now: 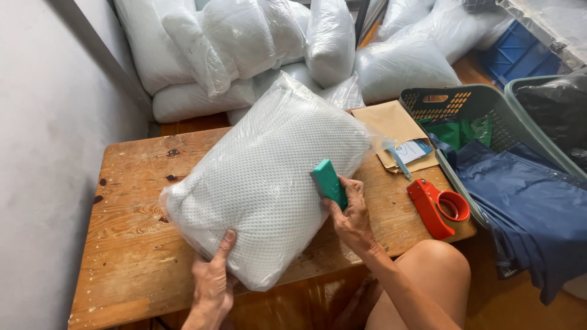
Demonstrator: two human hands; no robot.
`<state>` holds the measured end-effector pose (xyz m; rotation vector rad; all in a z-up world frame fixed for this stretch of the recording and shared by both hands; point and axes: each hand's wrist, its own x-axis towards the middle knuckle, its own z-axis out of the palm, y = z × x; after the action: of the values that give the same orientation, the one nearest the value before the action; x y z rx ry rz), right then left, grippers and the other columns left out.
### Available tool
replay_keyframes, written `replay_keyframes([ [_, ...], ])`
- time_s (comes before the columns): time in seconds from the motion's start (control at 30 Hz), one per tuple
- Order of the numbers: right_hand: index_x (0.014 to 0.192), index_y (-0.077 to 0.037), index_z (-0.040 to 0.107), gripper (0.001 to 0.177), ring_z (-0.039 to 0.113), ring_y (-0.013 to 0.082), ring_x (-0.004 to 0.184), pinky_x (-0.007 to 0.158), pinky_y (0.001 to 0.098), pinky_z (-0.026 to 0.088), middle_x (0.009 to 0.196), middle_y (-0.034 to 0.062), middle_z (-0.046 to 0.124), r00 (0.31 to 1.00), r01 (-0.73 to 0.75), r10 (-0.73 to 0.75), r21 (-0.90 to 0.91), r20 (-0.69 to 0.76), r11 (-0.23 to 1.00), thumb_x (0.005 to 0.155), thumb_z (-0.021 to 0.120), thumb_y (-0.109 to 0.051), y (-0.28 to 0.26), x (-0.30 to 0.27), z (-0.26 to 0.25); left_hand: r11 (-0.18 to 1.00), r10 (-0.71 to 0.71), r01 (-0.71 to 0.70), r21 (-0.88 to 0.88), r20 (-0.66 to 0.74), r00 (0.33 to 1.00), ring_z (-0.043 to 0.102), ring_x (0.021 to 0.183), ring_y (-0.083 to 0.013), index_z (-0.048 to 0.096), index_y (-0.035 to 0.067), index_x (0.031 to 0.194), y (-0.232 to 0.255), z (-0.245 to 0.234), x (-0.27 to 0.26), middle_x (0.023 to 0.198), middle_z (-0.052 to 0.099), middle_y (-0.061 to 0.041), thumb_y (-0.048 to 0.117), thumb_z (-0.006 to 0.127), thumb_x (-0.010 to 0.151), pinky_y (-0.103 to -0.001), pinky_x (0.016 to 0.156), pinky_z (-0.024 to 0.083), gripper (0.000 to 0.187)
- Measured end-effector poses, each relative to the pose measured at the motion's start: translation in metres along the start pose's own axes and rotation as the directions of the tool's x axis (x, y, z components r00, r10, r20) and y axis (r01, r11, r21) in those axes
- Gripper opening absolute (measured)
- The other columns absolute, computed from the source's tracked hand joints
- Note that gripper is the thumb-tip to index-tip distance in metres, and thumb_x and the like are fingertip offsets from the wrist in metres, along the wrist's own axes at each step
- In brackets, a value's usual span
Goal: Cleaning a mesh pillow with a lint remover block and then placing it into a blue zippered storage bag.
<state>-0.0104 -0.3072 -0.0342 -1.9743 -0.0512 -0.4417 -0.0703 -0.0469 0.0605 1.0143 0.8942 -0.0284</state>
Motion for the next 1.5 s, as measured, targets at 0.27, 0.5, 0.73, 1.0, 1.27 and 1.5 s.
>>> replay_keyframes([
  [0.27,0.145,-0.007,0.046,0.061,0.053,0.0290,0.103,0.089,0.0440,0.044,0.119,0.0158,0.051,0.787,0.377,-0.322,0.002,0.527,0.926,0.090,0.071,-0.014,-0.085,-0.065,-0.019,0.937,0.268,-0.221,0.271,-0.151,0.951,0.067,0.095,-0.0222,0.066,0.004,0.125,0.048,-0.097,0.126,0.114,0.073,-0.008,0.020,0.088,0.069,-0.035,0.082,0.055,0.061],
  [0.5,0.159,-0.013,0.031,0.073,0.051,0.0221,0.105,0.077,0.0336,0.057,0.115,0.0097,0.049,0.901,0.306,-0.310,0.064,0.304,0.950,0.096,0.065,-0.015,-0.076,-0.074,-0.049,0.298,0.861,-0.277,0.913,-0.132,0.491,0.060,0.112,-0.0584,0.043,-0.015,0.142,0.133,-0.184,0.246,0.130,0.061,-0.039,0.018,0.081,0.091,-0.058,0.092,0.048,0.071],
  [0.73,0.160,-0.017,0.032,0.074,0.046,0.0214,0.107,0.086,0.0374,0.048,0.123,0.0079,0.048,0.940,0.325,-0.317,-0.047,0.128,0.944,0.093,0.063,-0.010,-0.022,-0.084,0.007,-0.241,0.799,-0.629,0.739,0.519,0.305,0.018,0.153,-0.0458,0.039,0.008,0.159,0.047,0.020,0.078,0.167,0.026,-0.025,0.079,0.038,0.091,-0.083,0.109,0.014,0.098],
  [1.0,0.164,-0.039,0.019,0.074,0.054,0.0184,0.073,0.053,0.0329,0.061,0.108,0.0098,0.039,0.911,-0.405,0.410,-0.097,0.037,0.909,0.099,0.054,-0.032,-0.008,-0.034,0.006,-0.530,0.581,-0.600,0.600,0.772,0.259,0.006,0.158,-0.0433,0.027,0.032,0.164,-0.006,0.029,0.077,0.172,0.019,-0.009,0.091,0.040,0.081,-0.083,0.107,-0.007,0.103],
  [1.27,0.163,-0.029,0.028,0.063,0.047,0.0233,0.091,0.075,0.0377,0.046,0.110,0.0092,0.042,0.771,0.631,-0.612,-0.329,0.175,0.702,0.106,0.053,-0.019,-0.023,-0.012,0.043,-0.547,0.605,-0.608,0.576,0.773,0.188,0.005,0.160,-0.0411,0.023,0.030,0.165,-0.020,0.017,0.072,0.175,0.014,-0.007,0.083,0.046,0.082,-0.084,0.110,-0.005,0.101],
  [1.5,0.165,-0.033,0.020,0.066,0.049,0.0197,0.082,0.055,0.0347,0.059,0.106,0.0108,0.035,0.967,-0.253,0.255,-0.209,-0.016,0.945,0.102,0.039,-0.041,0.006,0.034,0.025,-0.575,0.654,-0.580,0.577,0.750,0.099,0.014,0.159,-0.0447,0.027,0.027,0.165,-0.030,0.014,0.063,0.173,0.020,-0.012,0.088,0.043,0.084,-0.082,0.113,-0.004,0.103],
])
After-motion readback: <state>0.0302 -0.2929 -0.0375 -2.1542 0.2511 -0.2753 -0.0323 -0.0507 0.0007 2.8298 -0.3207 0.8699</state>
